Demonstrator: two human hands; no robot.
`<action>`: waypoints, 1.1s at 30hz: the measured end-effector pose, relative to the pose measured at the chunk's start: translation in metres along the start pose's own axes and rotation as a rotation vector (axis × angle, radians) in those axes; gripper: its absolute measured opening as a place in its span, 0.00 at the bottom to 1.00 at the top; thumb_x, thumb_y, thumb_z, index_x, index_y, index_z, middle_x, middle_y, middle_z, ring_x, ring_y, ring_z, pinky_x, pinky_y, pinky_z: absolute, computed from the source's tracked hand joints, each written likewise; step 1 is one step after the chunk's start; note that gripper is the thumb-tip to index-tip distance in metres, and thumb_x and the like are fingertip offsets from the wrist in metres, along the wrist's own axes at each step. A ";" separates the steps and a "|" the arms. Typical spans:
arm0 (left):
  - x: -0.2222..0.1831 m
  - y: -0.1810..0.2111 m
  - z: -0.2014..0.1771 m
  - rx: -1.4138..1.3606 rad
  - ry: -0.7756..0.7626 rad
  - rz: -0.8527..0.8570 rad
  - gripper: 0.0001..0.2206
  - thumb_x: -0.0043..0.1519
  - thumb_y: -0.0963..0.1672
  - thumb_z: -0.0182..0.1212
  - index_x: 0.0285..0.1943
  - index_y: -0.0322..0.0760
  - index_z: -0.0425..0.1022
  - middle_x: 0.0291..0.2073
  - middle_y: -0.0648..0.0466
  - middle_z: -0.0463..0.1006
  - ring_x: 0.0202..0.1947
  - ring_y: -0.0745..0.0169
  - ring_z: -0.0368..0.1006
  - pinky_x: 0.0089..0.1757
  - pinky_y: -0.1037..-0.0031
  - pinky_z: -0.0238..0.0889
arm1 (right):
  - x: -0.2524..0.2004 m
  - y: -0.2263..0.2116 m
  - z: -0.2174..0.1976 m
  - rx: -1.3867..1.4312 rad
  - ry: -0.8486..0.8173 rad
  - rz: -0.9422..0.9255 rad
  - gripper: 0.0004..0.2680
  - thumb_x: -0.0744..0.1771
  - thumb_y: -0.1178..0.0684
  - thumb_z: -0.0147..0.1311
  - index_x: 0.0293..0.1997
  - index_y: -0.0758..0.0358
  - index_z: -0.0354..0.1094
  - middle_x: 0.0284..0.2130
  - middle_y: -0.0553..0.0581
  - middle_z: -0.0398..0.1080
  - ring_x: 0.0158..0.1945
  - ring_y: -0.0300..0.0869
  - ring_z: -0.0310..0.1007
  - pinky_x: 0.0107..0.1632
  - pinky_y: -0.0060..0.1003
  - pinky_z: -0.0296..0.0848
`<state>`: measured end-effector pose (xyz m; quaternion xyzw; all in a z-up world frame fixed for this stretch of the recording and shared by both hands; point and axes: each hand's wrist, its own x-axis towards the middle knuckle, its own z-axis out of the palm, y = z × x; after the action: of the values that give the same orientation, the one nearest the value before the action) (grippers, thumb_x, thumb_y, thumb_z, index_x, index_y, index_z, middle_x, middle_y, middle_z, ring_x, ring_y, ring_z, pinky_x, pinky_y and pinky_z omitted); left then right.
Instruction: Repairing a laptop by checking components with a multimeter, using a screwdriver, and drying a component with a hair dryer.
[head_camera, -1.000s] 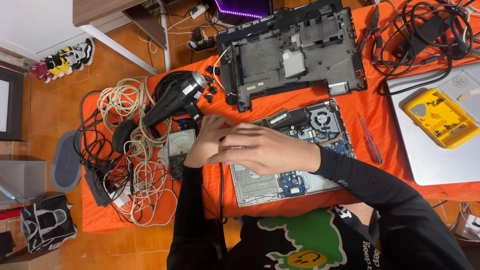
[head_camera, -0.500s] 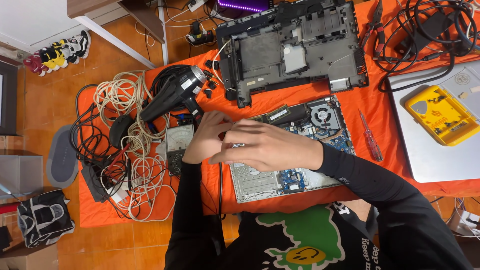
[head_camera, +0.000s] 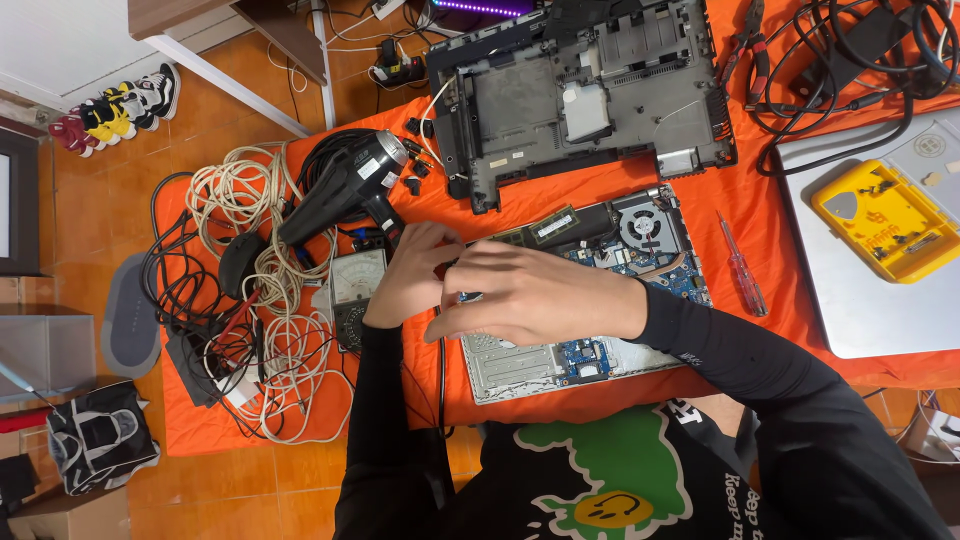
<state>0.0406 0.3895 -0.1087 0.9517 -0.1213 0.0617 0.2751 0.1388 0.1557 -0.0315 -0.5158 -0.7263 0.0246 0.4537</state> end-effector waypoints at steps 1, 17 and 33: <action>0.000 0.000 0.000 0.001 -0.010 -0.032 0.17 0.39 0.43 0.71 0.38 0.35 0.79 0.42 0.54 0.73 0.49 0.52 0.67 0.51 0.63 0.58 | 0.000 0.000 0.000 -0.033 -0.015 -0.003 0.12 0.66 0.58 0.56 0.56 0.56 0.73 0.40 0.52 0.67 0.48 0.48 0.68 0.58 0.42 0.67; -0.002 -0.003 0.001 -0.008 -0.003 0.047 0.15 0.46 0.43 0.71 0.41 0.36 0.80 0.43 0.54 0.74 0.49 0.53 0.69 0.53 0.62 0.58 | -0.002 0.001 0.000 0.033 -0.004 -0.028 0.11 0.67 0.59 0.57 0.55 0.56 0.72 0.43 0.53 0.64 0.48 0.47 0.67 0.57 0.42 0.67; -0.003 -0.007 0.003 0.007 0.011 0.054 0.15 0.47 0.44 0.71 0.42 0.36 0.79 0.43 0.54 0.73 0.50 0.53 0.69 0.54 0.63 0.58 | -0.002 -0.002 0.000 0.031 0.006 -0.031 0.12 0.65 0.57 0.59 0.55 0.55 0.73 0.42 0.53 0.63 0.50 0.48 0.67 0.58 0.44 0.68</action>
<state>0.0393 0.3941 -0.1150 0.9487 -0.1453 0.0746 0.2707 0.1377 0.1530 -0.0319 -0.4973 -0.7325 0.0273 0.4640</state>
